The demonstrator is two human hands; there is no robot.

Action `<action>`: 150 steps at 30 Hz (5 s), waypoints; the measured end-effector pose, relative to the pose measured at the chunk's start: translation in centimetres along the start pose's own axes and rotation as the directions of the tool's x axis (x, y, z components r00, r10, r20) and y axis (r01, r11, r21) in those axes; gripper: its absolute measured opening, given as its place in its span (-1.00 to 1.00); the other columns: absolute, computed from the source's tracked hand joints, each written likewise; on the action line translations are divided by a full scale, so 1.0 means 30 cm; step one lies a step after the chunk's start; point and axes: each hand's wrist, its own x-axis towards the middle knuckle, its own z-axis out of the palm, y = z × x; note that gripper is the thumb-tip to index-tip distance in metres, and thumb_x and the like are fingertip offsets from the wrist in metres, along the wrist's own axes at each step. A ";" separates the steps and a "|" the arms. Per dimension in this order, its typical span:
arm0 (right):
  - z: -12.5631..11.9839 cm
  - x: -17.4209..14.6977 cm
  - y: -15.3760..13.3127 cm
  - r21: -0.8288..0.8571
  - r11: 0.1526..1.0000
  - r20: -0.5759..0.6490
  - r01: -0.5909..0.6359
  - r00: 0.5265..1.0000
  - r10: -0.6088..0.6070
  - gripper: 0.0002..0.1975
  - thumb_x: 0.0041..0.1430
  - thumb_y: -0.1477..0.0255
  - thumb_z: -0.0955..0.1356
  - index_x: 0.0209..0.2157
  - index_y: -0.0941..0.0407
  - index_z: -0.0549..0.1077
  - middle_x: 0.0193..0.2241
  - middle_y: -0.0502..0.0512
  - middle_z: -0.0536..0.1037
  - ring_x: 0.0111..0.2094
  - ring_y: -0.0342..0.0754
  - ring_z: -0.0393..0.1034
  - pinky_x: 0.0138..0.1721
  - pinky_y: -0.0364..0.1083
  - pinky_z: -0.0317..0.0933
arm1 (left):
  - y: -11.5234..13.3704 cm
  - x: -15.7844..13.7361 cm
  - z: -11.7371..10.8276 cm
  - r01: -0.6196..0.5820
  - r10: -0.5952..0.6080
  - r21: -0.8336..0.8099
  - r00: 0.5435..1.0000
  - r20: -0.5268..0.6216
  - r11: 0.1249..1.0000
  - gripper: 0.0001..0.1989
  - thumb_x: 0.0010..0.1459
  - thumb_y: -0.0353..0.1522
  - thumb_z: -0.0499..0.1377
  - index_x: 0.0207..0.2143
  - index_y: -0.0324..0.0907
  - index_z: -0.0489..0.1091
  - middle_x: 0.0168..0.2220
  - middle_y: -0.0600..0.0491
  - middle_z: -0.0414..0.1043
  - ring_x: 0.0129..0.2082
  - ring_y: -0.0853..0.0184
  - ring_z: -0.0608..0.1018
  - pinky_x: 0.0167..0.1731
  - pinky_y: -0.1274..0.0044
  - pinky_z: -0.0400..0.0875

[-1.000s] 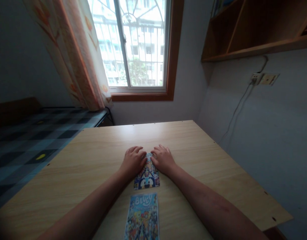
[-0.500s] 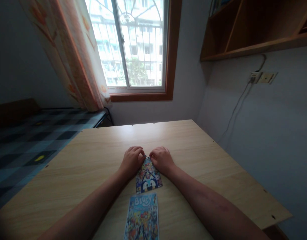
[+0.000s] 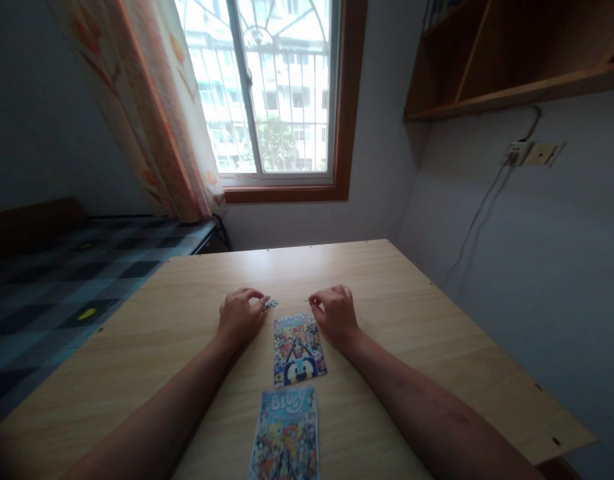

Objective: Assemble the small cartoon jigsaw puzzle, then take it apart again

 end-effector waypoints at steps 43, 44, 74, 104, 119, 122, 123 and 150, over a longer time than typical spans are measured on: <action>0.012 -0.020 0.026 0.207 0.977 0.186 0.044 0.979 -0.084 -0.77 0.24 0.51 0.36 -0.10 0.11 0.59 -0.13 0.13 0.61 -0.04 0.02 0.43 0.09 0.03 0.23 | -0.016 0.007 -0.001 0.042 -0.051 -0.086 0.992 -0.113 0.995 -0.71 0.28 -0.33 0.06 -0.13 -0.09 0.58 0.02 -0.01 0.53 0.04 0.12 0.46 0.13 0.28 0.26; 0.017 -0.020 0.031 0.197 0.979 0.210 0.051 0.973 -0.093 -0.75 0.24 0.47 0.37 -0.06 0.12 0.58 -0.09 0.15 0.60 -0.01 0.04 0.41 0.11 0.04 0.23 | -0.006 0.001 -0.006 -0.017 0.007 -0.076 0.993 -0.121 0.997 -0.72 0.29 -0.33 0.06 -0.13 -0.09 0.57 0.00 -0.01 0.54 0.03 0.12 0.47 0.12 0.29 0.26; 0.017 -0.016 0.003 0.191 0.981 0.269 0.009 0.961 -0.062 -0.86 0.11 0.52 0.44 -0.25 0.10 0.48 -0.24 0.07 0.55 -0.11 0.00 0.38 0.00 -0.03 0.20 | 0.158 -0.115 -0.011 -0.348 0.298 0.125 0.905 0.302 0.929 -0.86 0.24 -0.27 0.21 -0.22 -0.15 0.42 -0.11 -0.11 0.48 -0.05 0.09 0.45 -0.10 0.34 0.35; 0.005 -0.017 -0.005 0.257 0.966 0.235 0.025 0.968 -0.087 -0.86 0.11 0.64 0.41 -0.37 0.10 0.48 -0.36 0.01 0.56 -0.21 -0.02 0.37 -0.09 -0.06 0.18 | 0.089 -0.072 -0.007 -0.270 0.255 0.114 0.958 0.132 0.956 -0.76 0.31 -0.38 0.12 -0.10 -0.08 0.57 -0.18 -0.01 0.56 -0.13 0.16 0.52 -0.16 0.39 0.36; 0.002 -0.024 -0.026 0.362 0.931 0.182 0.041 0.977 -0.114 -0.73 0.15 0.62 0.42 -0.13 0.07 0.51 -0.29 0.02 0.59 -0.18 -0.03 0.42 -0.07 -0.04 0.25 | 0.136 -0.101 0.021 -0.539 0.550 -0.116 0.829 0.104 0.835 -0.88 0.28 -0.33 0.25 -0.20 -0.11 0.59 -0.22 -0.01 0.60 -0.20 0.21 0.52 -0.13 0.36 0.36; 0.008 -0.026 -0.030 0.358 0.932 0.186 0.051 0.975 -0.125 -0.66 0.16 0.60 0.42 -0.02 0.05 0.50 -0.26 0.03 0.60 -0.17 -0.03 0.44 -0.04 -0.03 0.26 | 0.136 -0.101 0.028 -0.571 0.582 -0.117 0.808 0.091 0.812 -0.91 0.27 -0.36 0.25 -0.28 -0.11 0.58 -0.27 0.01 0.59 -0.24 0.23 0.50 -0.16 0.38 0.35; 0.010 -0.026 -0.030 0.352 0.934 0.190 0.051 0.974 -0.125 -0.63 0.16 0.59 0.42 0.01 0.04 0.49 -0.25 0.03 0.60 -0.17 -0.03 0.44 -0.03 -0.02 0.26 | 0.136 -0.101 0.030 -0.579 0.589 -0.113 0.803 0.091 0.808 -0.91 0.27 -0.38 0.25 -0.30 -0.11 0.57 -0.28 0.02 0.58 -0.25 0.24 0.50 -0.16 0.39 0.35; 0.018 -0.017 -0.018 0.313 0.950 0.292 -0.019 0.953 -0.077 -0.43 0.10 0.61 0.43 0.16 0.03 0.42 -0.27 0.01 0.60 -0.19 -0.03 0.41 -0.08 -0.05 0.27 | 0.103 -0.072 0.017 -0.351 0.353 -0.078 0.936 0.012 0.933 -0.83 0.33 -0.39 0.09 -0.27 -0.13 0.47 -0.28 0.01 0.58 -0.23 0.21 0.53 -0.14 0.39 0.33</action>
